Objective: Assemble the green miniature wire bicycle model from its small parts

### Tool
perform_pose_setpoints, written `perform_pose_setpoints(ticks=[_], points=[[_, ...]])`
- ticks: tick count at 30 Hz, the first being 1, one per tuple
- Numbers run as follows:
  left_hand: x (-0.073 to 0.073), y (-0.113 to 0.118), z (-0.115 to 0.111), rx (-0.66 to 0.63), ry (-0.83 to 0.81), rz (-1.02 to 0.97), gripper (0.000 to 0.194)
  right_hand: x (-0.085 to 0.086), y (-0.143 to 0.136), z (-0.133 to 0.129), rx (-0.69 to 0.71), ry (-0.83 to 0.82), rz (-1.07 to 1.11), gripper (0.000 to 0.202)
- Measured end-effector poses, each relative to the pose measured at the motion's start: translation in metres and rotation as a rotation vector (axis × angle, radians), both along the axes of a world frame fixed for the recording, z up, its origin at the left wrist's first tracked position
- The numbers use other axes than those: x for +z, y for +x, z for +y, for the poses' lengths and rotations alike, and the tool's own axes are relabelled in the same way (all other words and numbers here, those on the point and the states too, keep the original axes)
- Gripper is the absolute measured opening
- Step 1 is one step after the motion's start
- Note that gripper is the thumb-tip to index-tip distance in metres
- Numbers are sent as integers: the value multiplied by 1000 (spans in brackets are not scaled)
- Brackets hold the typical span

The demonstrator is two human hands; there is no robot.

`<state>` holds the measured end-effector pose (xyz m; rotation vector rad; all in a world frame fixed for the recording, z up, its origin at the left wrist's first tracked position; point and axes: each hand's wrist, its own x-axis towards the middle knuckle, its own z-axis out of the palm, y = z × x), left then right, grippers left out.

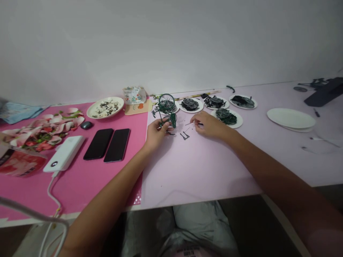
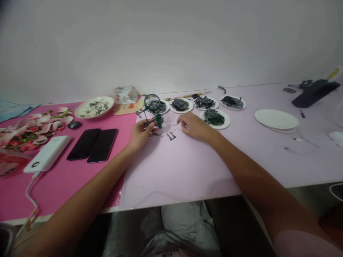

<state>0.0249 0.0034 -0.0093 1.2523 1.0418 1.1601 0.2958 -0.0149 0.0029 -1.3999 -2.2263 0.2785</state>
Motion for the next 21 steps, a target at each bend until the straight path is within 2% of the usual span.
perform_pose_setpoints(ticks=[8, 15, 21], points=[[1, 1, -1, 5, 8, 14, 28, 1, -5, -5, -72, -94, 216, 35], [-1, 2, 0, 5, 3, 8, 32, -19, -9, 4, -64, -133, 495, 42], [-1, 2, -1, 6, 4, 17, 28, -16, -6, 3, -64, -163, 477, 39]])
